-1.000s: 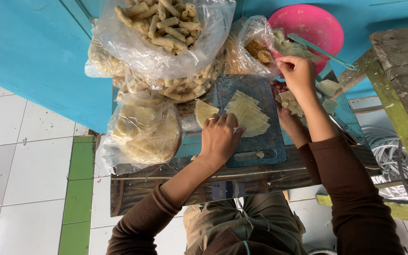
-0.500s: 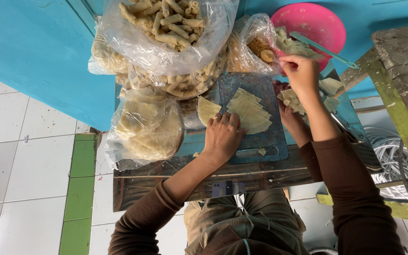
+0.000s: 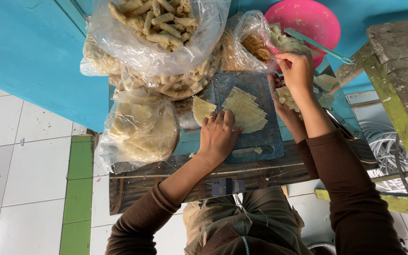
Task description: The person folds square dough wrappers with a spoonful of brown filling into triangular filled pastries on a cutting board, pressing the edges closed by hand, and places the finished folded pieces into a plastic bag beside the board, repeating the cycle continuously.
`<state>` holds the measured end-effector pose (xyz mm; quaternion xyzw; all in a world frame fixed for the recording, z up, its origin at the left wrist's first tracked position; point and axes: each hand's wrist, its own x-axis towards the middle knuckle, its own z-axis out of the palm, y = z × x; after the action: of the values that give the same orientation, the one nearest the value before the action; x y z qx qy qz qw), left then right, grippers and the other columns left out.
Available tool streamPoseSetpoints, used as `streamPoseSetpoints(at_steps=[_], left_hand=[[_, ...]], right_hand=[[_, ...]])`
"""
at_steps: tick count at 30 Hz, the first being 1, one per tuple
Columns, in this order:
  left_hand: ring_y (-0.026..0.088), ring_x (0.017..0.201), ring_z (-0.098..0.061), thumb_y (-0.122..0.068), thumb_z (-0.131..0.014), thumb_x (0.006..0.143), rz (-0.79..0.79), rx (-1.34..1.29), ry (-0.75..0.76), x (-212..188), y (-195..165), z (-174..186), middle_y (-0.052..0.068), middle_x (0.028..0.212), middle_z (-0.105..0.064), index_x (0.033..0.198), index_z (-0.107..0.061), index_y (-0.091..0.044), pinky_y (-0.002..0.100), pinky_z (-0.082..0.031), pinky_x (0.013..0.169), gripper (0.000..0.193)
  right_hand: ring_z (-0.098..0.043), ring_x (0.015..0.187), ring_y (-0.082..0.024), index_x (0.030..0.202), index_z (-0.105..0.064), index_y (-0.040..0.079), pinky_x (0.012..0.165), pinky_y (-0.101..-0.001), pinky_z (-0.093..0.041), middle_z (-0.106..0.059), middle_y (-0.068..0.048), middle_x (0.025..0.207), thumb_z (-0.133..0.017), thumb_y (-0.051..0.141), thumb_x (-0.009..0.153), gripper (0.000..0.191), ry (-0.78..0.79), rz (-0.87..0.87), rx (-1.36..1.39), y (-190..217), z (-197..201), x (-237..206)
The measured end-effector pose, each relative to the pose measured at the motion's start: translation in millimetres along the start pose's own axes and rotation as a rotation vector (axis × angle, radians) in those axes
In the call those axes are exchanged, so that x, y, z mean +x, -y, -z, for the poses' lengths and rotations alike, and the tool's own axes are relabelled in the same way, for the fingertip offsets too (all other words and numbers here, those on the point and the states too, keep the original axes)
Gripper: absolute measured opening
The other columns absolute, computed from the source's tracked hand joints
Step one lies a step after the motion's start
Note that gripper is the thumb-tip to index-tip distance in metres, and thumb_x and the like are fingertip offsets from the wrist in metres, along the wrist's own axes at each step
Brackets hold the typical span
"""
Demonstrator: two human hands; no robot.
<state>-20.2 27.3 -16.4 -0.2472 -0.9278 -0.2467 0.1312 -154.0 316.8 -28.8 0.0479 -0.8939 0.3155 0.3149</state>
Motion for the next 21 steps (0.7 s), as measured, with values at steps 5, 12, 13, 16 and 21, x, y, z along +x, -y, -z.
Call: streamPoseSetpoints(at_steps=[5,12,13,16,21], left_hand=[[0.030,0.097,-0.063,-0.037,-0.074,0.089,0.005,0.029,0.031,2.8,-1.8,1.1,0.009,0.094,-0.066,0.098,-0.055,-0.010,0.045,-0.048,0.083,0.034],[0.030,0.097,-0.063,-0.037,-0.073,0.090,-0.002,0.040,0.028,2.2,-3.9,4.0,0.009,0.093,-0.065,0.097,-0.056,-0.010,0.045,-0.048,0.083,0.033],[0.030,0.097,-0.063,-0.037,-0.073,0.090,-0.003,0.035,0.027,2.0,-4.4,4.1,0.009,0.093,-0.065,0.096,-0.056,-0.010,0.044,-0.048,0.083,0.033],[0.030,0.096,-0.062,-0.038,-0.073,0.091,-0.001,0.043,0.041,1.7,-4.6,5.7,0.009,0.093,-0.065,0.097,-0.056,-0.010,0.045,-0.048,0.083,0.033],[0.031,0.095,-0.062,-0.035,-0.072,0.091,-0.002,0.023,0.034,0.9,-3.7,3.7,0.010,0.093,-0.065,0.097,-0.056,-0.008,0.045,-0.047,0.083,0.032]], right_hand=[[-0.067,0.075,-0.025,0.108,-0.082,0.007,0.070,-0.0361,-0.053,-0.076,-0.015,0.087,-0.078,0.010,0.097,0.013,-0.039,0.035,-0.045,-1.4,1.0,1.4],[-0.067,0.064,-0.013,0.108,-0.079,0.006,0.056,-0.0328,-0.053,-0.075,-0.010,0.085,-0.072,0.008,0.097,0.013,0.134,-0.325,0.248,3.5,3.6,5.8],[-0.067,0.067,-0.012,0.108,-0.079,0.005,0.058,-0.0314,-0.053,-0.075,-0.009,0.086,-0.073,0.007,0.097,0.013,0.122,-0.318,0.257,3.4,4.5,6.0],[-0.068,0.074,-0.010,0.107,-0.080,0.004,0.064,-0.0276,-0.054,-0.077,-0.008,0.088,-0.075,0.005,0.095,0.013,0.090,-0.274,0.285,0.2,7.5,6.9],[-0.071,0.083,-0.009,0.107,-0.080,0.002,0.073,-0.0229,-0.055,-0.078,-0.006,0.095,-0.076,0.003,0.095,0.013,0.058,-0.186,0.346,-7.6,7.4,10.5]])
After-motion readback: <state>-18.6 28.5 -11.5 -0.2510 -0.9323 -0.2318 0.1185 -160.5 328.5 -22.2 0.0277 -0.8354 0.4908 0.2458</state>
